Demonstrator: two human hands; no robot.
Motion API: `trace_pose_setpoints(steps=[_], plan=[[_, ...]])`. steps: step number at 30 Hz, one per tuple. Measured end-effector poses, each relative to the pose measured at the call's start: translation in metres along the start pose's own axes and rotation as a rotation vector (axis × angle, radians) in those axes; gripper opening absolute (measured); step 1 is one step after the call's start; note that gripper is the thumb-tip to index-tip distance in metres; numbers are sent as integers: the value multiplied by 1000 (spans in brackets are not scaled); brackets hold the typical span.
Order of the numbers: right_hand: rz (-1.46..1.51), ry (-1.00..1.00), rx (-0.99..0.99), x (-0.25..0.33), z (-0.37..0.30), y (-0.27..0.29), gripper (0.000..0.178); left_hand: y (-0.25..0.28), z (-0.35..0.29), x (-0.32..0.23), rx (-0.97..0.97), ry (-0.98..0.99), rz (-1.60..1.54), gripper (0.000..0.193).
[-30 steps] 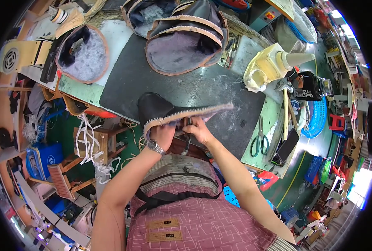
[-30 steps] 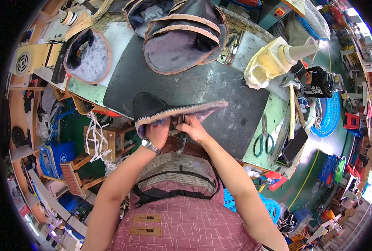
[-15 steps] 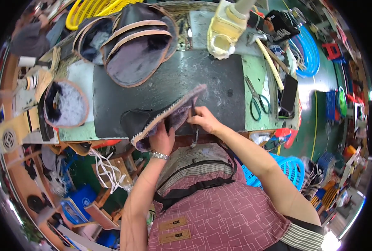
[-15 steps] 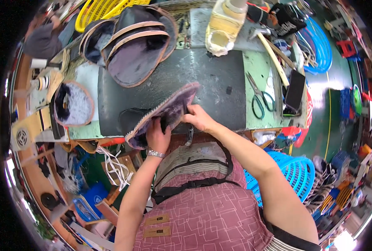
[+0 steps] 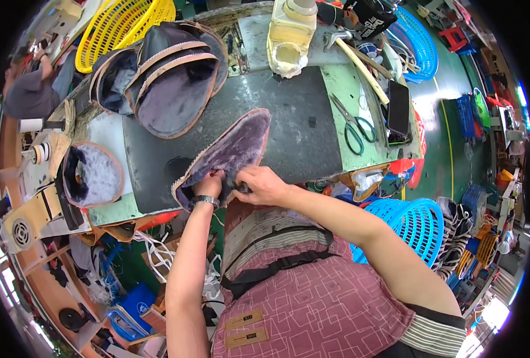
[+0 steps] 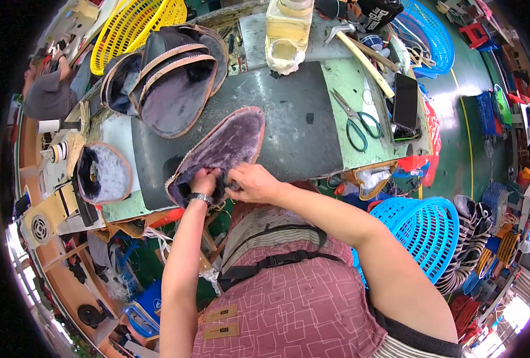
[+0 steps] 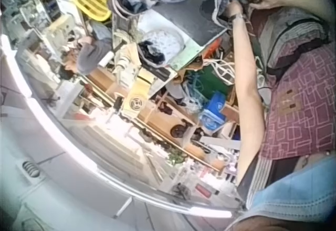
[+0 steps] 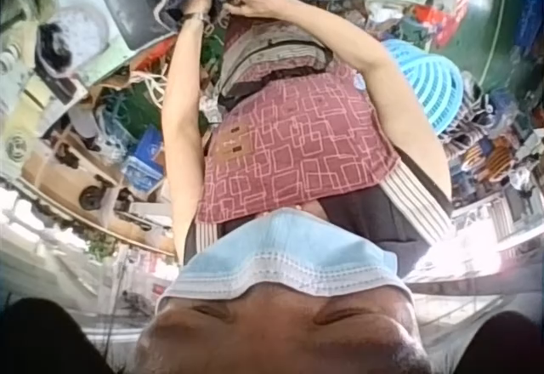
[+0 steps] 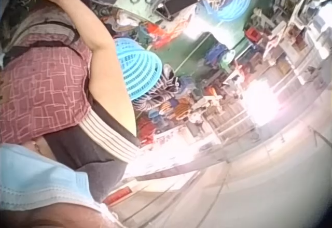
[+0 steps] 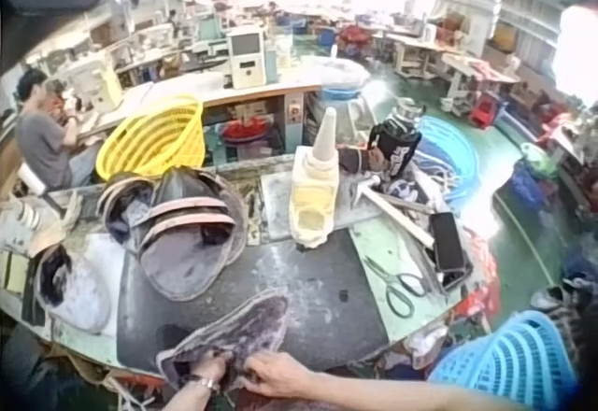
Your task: Applying adhesive to the edges of shoe uppers and soles using a brush.
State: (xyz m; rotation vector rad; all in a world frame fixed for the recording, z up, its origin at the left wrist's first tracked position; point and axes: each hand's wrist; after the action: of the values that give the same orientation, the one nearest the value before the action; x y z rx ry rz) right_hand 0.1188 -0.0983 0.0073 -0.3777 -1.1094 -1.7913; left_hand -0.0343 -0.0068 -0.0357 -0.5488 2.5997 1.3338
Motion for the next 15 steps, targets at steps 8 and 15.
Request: trace_pose_setpoints(steps=[8, 15], plan=[[326, -653, -285, 13, -15, 58, 18, -11, -60, -15, -136, -255, -367, 24], [377, -809, -640, 5, -25, 107, 12, 15, -89, 7, -751, -947, 167, 37]])
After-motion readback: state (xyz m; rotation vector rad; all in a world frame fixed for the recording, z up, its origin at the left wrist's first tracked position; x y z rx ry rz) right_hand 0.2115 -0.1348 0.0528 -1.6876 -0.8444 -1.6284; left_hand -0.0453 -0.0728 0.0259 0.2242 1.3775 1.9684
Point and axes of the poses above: each hand's wrist, its own z-axis towards the middle knuckle, its own y-axis out of the back of the hand, x = y × z, and after that the axes turned 15 degrees about y, right-handed
